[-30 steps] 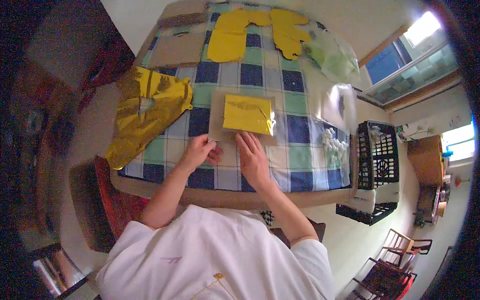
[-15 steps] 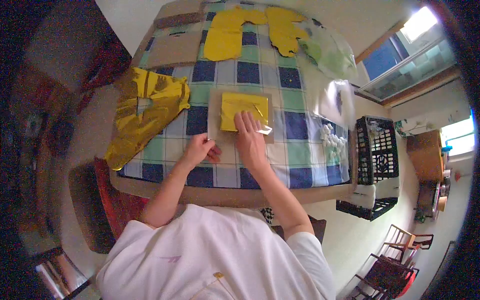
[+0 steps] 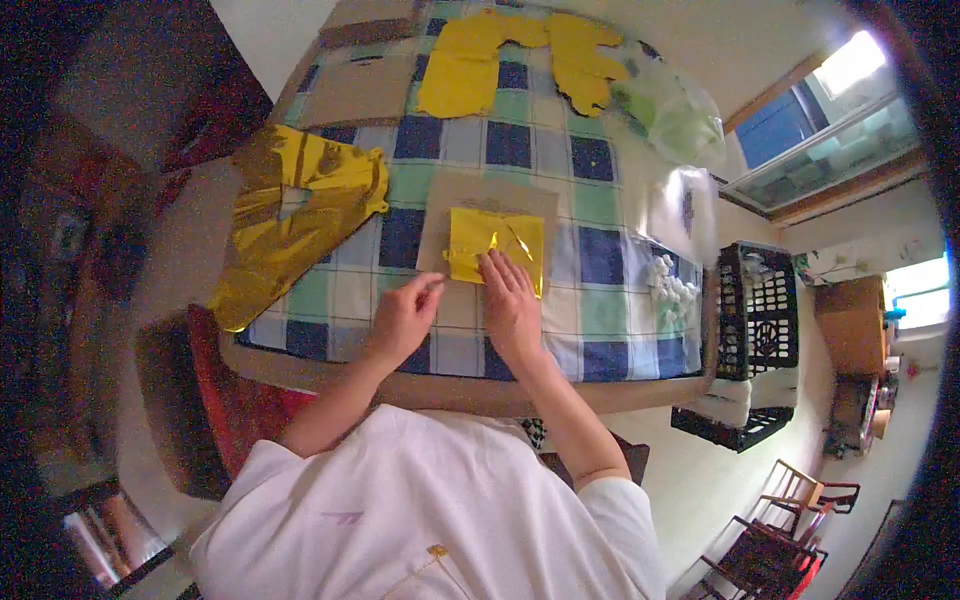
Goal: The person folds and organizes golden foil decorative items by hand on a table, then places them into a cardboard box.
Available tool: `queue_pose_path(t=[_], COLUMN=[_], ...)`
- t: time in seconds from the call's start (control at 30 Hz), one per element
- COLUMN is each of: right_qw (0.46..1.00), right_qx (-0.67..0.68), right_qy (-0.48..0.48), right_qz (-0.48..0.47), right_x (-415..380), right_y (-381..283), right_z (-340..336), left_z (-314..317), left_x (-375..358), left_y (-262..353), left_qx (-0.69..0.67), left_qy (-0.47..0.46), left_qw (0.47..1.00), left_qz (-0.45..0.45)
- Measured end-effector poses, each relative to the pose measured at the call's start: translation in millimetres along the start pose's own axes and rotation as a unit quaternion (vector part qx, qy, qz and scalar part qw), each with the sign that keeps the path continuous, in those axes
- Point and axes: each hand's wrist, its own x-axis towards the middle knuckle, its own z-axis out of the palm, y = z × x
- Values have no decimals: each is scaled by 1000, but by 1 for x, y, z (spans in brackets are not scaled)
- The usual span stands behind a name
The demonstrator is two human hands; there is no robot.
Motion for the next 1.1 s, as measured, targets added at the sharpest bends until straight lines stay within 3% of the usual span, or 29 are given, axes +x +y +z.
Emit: queue_pose_path(t=[0.23, 0.47, 0.57, 0.67, 0.87, 0.97, 1.1], right_qw=[994, 996, 999, 998, 995, 997, 999], right_qx=[-83, -59, -10, 47, 62, 52, 42], right_qy=[-49, -58, -40, -33, -63, -54, -28], right_qz=[-47, -40, -25, -6, 36, 36, 9], right_x=[9, 27, 31, 33, 38, 38, 37], right_y=[-7, -6, 5, 10, 8, 7, 10], right_z=[4, 9, 17, 16, 12, 13, 17], left_z=[8, 9, 14, 11, 22, 15, 21], left_x=[8, 13, 12, 18, 22, 26, 30], left_y=[4, -6, -7, 13, 16, 22, 20], left_qx=[92, 152, 52, -205, -259, -209, -59], left_qy=[-60, -85, -94, -174, -150, -192, -162], left_qw=[994, 985, 993, 943, 938, 945, 979], left_qz=[-14, -10, -55, -194, -173, -164, -105])
